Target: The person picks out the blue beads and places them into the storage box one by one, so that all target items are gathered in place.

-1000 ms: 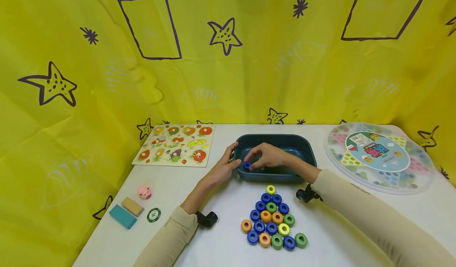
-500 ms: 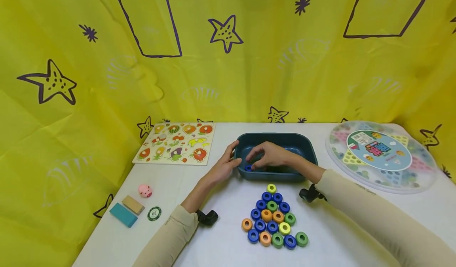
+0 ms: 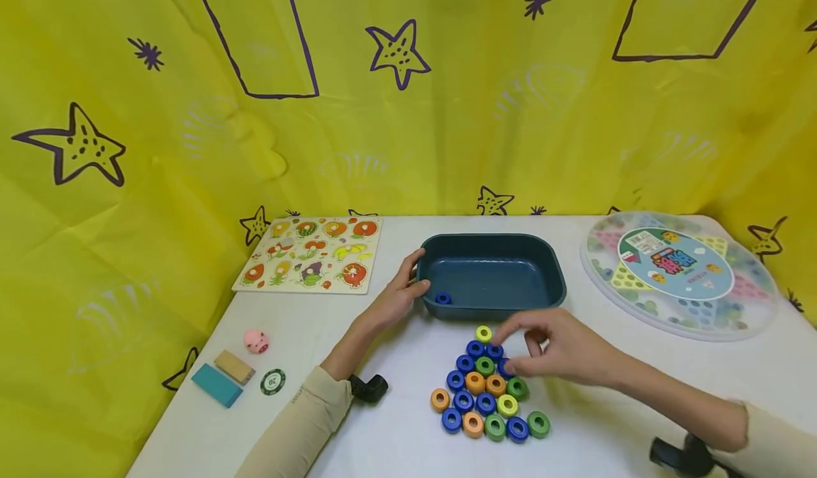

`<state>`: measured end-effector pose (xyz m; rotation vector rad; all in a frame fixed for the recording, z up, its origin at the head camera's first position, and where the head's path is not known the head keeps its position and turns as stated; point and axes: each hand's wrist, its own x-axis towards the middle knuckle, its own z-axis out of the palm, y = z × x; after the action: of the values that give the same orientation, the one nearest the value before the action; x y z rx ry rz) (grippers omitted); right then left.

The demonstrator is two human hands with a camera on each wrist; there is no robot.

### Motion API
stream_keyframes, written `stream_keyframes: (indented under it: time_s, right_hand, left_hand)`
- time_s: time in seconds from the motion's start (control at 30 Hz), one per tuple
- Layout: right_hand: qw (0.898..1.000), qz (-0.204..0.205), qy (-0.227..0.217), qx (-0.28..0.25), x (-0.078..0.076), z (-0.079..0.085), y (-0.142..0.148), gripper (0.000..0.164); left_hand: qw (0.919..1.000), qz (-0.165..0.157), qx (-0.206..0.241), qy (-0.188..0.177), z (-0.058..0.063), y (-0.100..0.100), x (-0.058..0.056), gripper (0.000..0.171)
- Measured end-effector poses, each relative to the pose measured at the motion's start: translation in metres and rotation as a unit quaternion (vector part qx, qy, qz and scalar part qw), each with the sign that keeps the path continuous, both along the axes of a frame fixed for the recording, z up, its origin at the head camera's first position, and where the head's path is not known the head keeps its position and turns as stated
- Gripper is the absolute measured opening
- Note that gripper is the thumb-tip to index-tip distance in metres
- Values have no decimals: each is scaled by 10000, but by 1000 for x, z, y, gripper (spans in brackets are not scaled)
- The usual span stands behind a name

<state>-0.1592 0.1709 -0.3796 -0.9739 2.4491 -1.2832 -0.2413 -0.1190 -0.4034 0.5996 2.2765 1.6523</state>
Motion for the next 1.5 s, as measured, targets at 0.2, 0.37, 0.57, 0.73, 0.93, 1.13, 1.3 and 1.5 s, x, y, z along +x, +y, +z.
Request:
stream_keyframes:
  time_s: [0.2,0.37,0.57,0.73,0.93,1.13,1.3,1.5]
  right_hand:
    - [9958,-258,-833,274,47,-24,15,27]
    - [9956,-259,-858,275,63,-41,15,24]
    - [9954,-281,-823,392,68,-49,9,24]
    - [9942,-228,-819,654,68,-51,6,24]
    - [9932,-168,-768,862,68,-54,5,25]
    - [9940,-153,-635,873,65,-41,4,24]
    - [9980,-133,-141,603,47,-7,3,26]
    - [9990,-115,322,286,-5,19,4,26]
  left_hand:
    - [10000,-35,-8,17,2,0,0,59]
    - [10000,4,-3,30,1,0,0,60]
    - [9999,-6,74,85,-3,0,-2,59]
    - [10000,39,30,44,-4,-1,-2,59]
    - [10000,12,35,74,-3,-1,-2,59]
    - [10000,-67,7,42,-2,-1,-1,59]
    - [9999,-77,5,64,1,0,-1,59]
    - [10000,-52,-36,57,-1,0,-1,59]
